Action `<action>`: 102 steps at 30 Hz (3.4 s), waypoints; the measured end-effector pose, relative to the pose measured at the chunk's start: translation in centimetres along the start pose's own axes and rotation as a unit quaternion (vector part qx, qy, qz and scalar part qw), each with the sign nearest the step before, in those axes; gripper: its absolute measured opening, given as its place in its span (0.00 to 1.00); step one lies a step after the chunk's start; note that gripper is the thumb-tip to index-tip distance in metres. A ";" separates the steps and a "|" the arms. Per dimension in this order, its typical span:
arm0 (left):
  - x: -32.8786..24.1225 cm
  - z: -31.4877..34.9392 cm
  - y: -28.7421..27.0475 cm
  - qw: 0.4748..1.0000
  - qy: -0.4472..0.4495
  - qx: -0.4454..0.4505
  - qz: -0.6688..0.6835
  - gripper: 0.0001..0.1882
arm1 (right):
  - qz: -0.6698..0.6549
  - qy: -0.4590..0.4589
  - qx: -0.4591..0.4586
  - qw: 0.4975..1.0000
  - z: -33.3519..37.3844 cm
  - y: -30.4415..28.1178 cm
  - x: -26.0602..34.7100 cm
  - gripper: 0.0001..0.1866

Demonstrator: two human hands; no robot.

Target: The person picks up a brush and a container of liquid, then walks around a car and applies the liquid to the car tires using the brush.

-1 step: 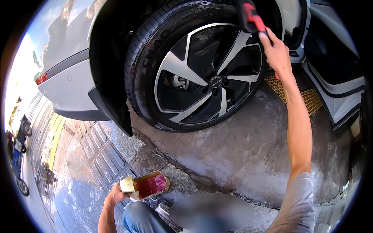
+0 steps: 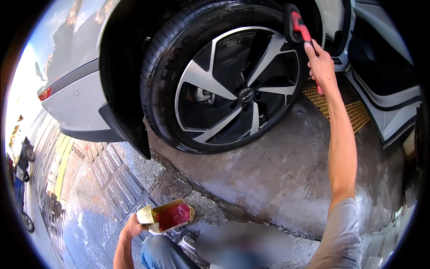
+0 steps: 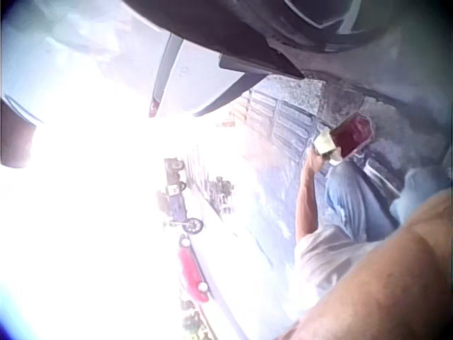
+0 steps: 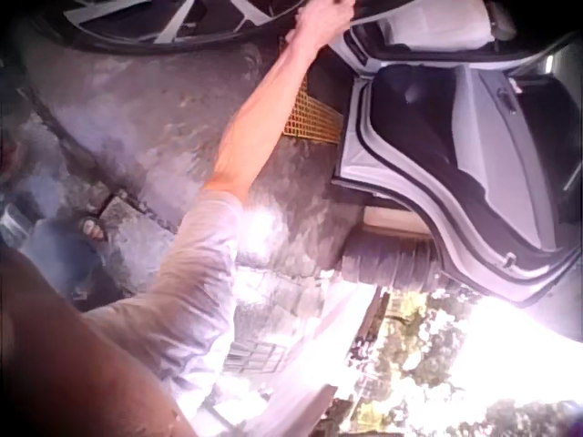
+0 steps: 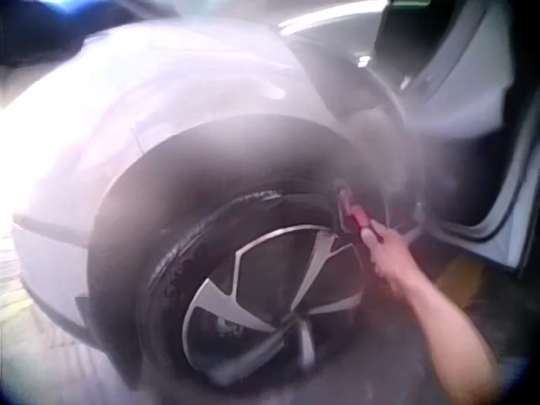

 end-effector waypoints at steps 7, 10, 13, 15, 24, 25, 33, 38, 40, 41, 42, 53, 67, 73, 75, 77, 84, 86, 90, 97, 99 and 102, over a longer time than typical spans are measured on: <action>-1.3 1.2 0.2 0.999 -0.028 -0.020 0.029 0.31 | -0.162 0.240 -0.020 0.957 10.1 8.0 -19.0 0.21; 0.3 0.5 0.1 0.999 -0.031 -0.032 0.018 0.30 | -0.215 0.389 0.049 0.895 20.3 13.0 -22.8 0.22; 2.4 -0.8 -0.1 0.998 -0.023 -0.024 -0.048 0.36 | -0.311 0.576 0.150 0.741 30.1 17.0 -22.4 0.19; 2.4 -0.5 -0.1 0.999 -0.002 -0.044 -0.009 0.28 | -0.354 0.591 0.133 0.713 32.6 16.9 -19.9 0.17; 2.8 0.1 -0.2 0.997 -0.016 -0.071 -0.027 0.18 | -0.718 0.190 -0.001 0.670 19.2 9.9 0.6 0.26; 3.0 -0.2 -0.1 0.998 -0.012 -0.063 -0.020 0.18 | -0.757 0.139 0.018 0.638 17.4 10.0 3.8 0.27; 2.6 -0.6 -0.1 0.999 -0.006 -0.042 -0.008 0.27 | -0.517 0.057 0.150 0.841 20.8 19.3 18.1 0.30; 2.5 -0.9 -0.2 0.998 -0.036 -0.036 -0.042 0.36 | -0.211 -0.187 0.328 0.902 32.2 22.7 15.1 0.26; 1.3 -0.5 0.2 0.998 -0.040 -0.024 -0.031 0.34 | -0.072 -0.098 0.552 0.825 36.9 24.6 10.8 0.26; 2.1 0.5 -0.2 0.997 -0.042 -0.043 -0.056 0.33 | -0.062 -0.107 0.603 0.788 38.3 23.5 11.0 0.25; 2.7 0.7 -0.5 0.991 -0.070 -0.062 -0.091 0.34 | -0.077 -0.119 0.573 0.807 40.2 22.7 10.6 0.23; -0.5 0.1 0.7 0.996 0.041 -0.048 0.060 0.23 | -0.072 -0.303 -0.138 0.940 13.4 13.8 16.1 0.22; -0.2 1.9 0.4 0.997 -0.016 -0.073 0.018 0.28 | -0.079 0.146 -0.124 0.978 4.8 8.9 -10.4 0.26; -2.5 0.2 1.0 0.999 -0.017 -0.040 -0.004 0.30 | -0.390 0.555 -0.065 0.732 25.7 20.4 -21.8 0.22; -2.2 -0.1 0.6 0.998 -0.050 -0.031 0.006 0.29 | -0.420 0.583 -0.082 0.691 31.4 24.9 -18.2 0.19; -1.3 0.5 -0.2 0.998 -0.025 -0.062 -0.013 0.23 | -0.427 0.580 -0.087 0.688 36.1 29.2 -10.1 0.19; -1.8 1.6 0.3 0.996 -0.051 -0.073 -0.025 0.17 | -0.581 0.647 -0.060 0.489 40.3 30.5 13.2 0.17; -1.4 1.8 0.7 0.996 -0.051 -0.075 -0.005 0.16 | -0.609 0.644 0.011 0.463 40.2 28.1 18.5 0.16; -2.0 1.0 1.4 0.996 -0.056 -0.067 0.013 0.15 | -0.694 0.615 0.115 0.356 37.8 23.6 22.1 0.18; -3.5 1.3 0.5 0.997 -0.038 -0.065 0.029 0.20 | -0.682 0.199 0.339 0.616 34.7 19.4 20.9 0.26; -2.7 0.8 -0.4 0.997 -0.066 -0.037 0.008 0.20 | -0.458 -0.066 0.170 0.870 33.6 21.1 21.4 0.26; -2.6 1.1 -0.5 0.999 -0.037 -0.018 -0.029 0.21 | -0.075 -0.215 0.154 0.962 31.7 23.7 18.3 0.29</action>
Point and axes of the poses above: each hand's wrist, its own z-axis away from the middle knuckle, its own y-axis out of the palm, x = y × z, the point moved 2 cm from there along -z, towards the middle knuckle, and after that the axes turned 14 degrees about -y, right-handed, at the moved point
